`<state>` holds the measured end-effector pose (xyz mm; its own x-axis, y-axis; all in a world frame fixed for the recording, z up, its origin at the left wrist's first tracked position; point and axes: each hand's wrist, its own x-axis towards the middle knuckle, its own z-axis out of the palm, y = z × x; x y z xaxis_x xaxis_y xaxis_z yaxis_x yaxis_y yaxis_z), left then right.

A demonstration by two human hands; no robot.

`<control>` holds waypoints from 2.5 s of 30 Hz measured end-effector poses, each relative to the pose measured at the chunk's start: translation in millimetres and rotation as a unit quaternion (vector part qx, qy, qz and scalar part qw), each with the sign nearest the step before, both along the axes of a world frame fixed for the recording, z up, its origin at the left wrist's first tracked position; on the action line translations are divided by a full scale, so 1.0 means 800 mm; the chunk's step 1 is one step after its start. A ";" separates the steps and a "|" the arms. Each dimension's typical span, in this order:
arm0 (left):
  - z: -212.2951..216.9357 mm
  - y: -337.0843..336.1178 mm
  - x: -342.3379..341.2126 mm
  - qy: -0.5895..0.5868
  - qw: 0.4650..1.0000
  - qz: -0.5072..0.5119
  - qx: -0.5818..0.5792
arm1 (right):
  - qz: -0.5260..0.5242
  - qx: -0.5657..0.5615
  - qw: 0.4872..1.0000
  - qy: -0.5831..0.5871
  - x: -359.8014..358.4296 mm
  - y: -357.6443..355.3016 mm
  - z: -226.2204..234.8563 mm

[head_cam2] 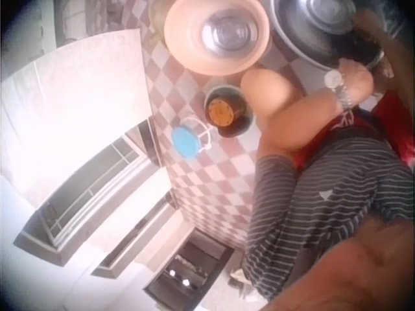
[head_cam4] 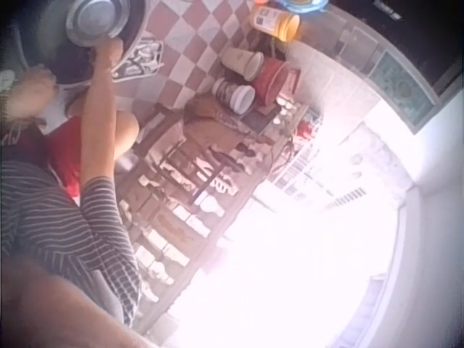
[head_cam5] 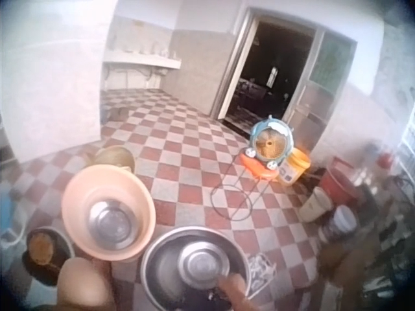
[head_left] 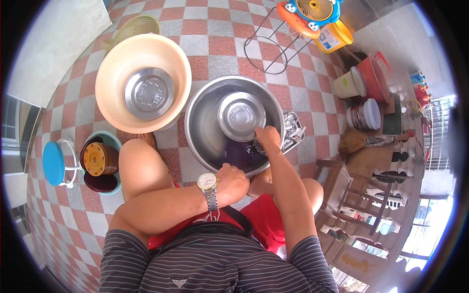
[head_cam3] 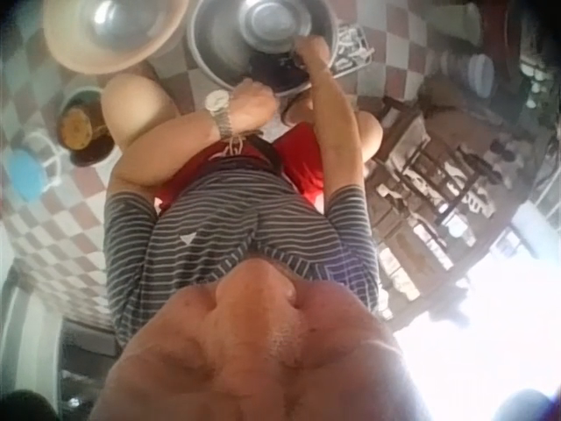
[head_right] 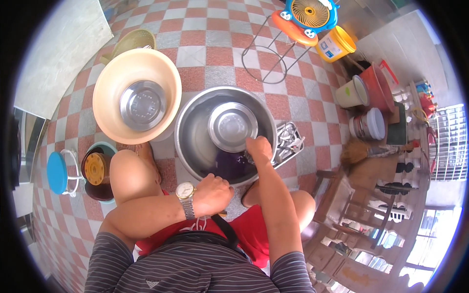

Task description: The person washes a series of small metal bowls and lids in a large basin of soapy water using a steel wool pad.

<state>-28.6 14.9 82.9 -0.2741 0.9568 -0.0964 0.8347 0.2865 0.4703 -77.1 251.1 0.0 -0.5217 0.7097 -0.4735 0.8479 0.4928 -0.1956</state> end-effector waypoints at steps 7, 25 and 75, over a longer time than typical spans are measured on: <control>0.003 -0.017 -0.011 -0.016 1.000 0.002 -0.016 | 0.029 0.064 0.997 -0.006 -0.014 -0.014 0.006; -0.017 -0.033 -0.010 0.017 1.000 0.018 -0.013 | 0.033 0.048 0.989 0.133 -0.003 0.035 -0.028; -0.024 -0.034 -0.029 -0.008 0.992 0.018 -0.121 | 0.120 -0.092 0.953 0.263 -0.005 -0.041 0.095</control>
<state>-52.0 -12.3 63.3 -0.3045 0.8947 -0.3267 0.8147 0.4223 0.3974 -80.9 218.4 76.0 -0.8578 0.4702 -0.2077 0.4766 0.5761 -0.6640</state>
